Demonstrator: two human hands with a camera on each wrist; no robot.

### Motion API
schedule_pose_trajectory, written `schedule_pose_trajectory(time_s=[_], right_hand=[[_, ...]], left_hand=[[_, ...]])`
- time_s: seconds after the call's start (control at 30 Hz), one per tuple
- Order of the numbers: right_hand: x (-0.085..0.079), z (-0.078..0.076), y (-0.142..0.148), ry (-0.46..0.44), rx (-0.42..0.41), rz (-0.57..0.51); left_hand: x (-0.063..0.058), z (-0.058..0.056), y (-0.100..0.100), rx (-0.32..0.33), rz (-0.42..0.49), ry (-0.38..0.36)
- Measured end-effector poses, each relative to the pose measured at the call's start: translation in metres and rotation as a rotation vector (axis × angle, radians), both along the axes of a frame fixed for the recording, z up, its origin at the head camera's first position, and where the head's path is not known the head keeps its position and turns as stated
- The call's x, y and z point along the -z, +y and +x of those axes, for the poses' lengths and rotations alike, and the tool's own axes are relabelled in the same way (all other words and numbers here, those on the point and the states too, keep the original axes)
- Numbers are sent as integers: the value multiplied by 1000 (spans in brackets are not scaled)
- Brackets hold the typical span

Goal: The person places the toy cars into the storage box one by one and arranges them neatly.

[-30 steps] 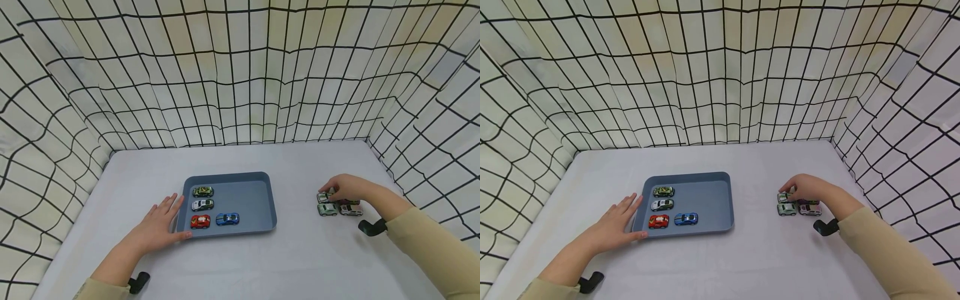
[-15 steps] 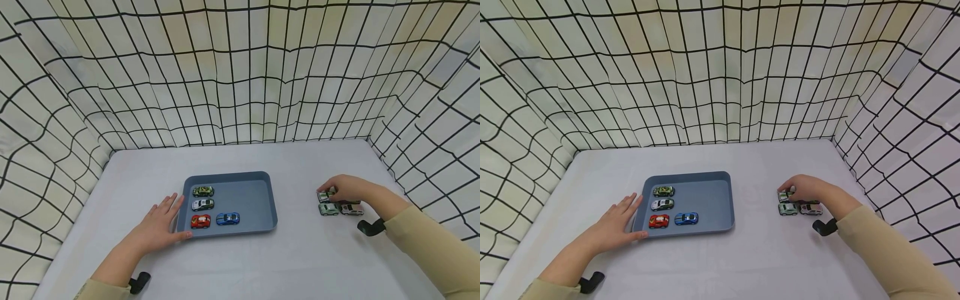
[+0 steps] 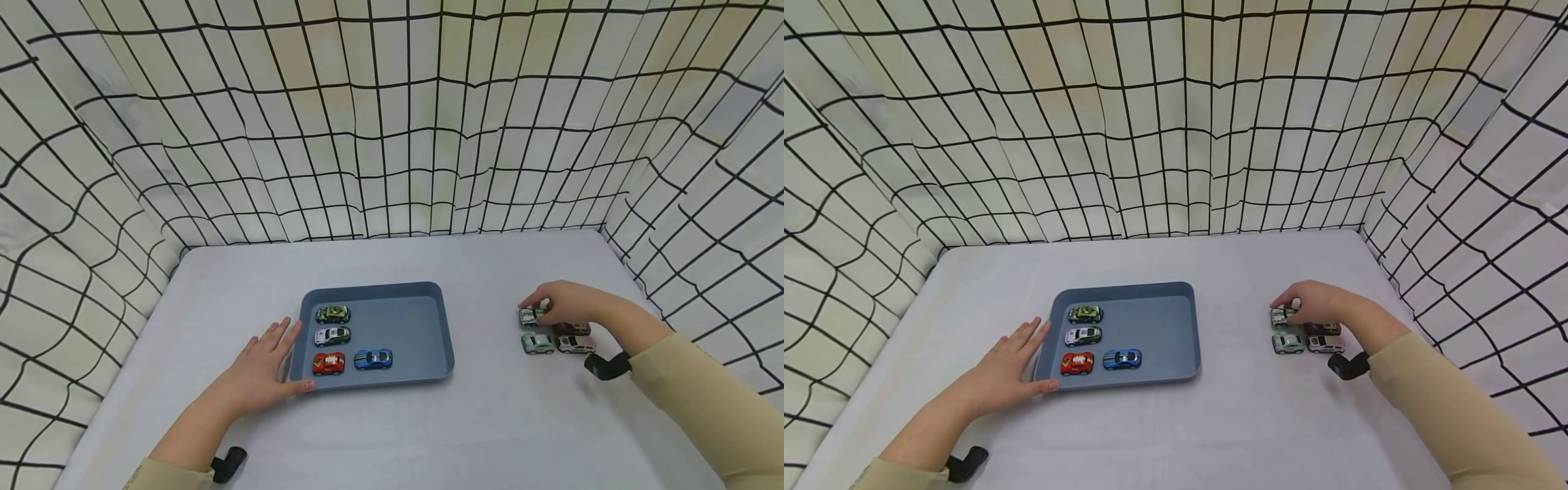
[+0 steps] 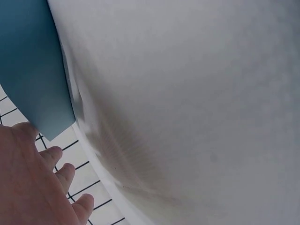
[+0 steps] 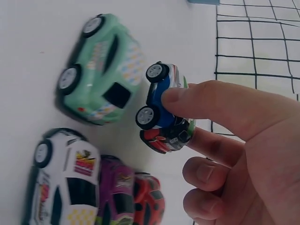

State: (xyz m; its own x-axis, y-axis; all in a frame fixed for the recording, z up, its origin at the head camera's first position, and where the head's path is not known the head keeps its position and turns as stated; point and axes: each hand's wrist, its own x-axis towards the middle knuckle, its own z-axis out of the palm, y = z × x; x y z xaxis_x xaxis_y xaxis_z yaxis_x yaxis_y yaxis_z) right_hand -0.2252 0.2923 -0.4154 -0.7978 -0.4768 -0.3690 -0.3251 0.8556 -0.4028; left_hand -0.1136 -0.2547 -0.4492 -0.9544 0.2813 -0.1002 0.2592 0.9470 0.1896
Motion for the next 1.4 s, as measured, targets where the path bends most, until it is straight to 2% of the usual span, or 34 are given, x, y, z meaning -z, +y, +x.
schedule_pose_trajectory(time_s=[0.43, 0.97, 1.4], right_hand=[[-14, -5, -18, -11, -5, -41], [-22, -17, -66, -73, -31, -131], [-27, -30, -124, -70, -136, -214]], left_hand=[[-2, 1, 0, 5, 3, 2], [0, 1, 1, -5, 8, 12], [-3, 0, 3, -6, -9, -7]])
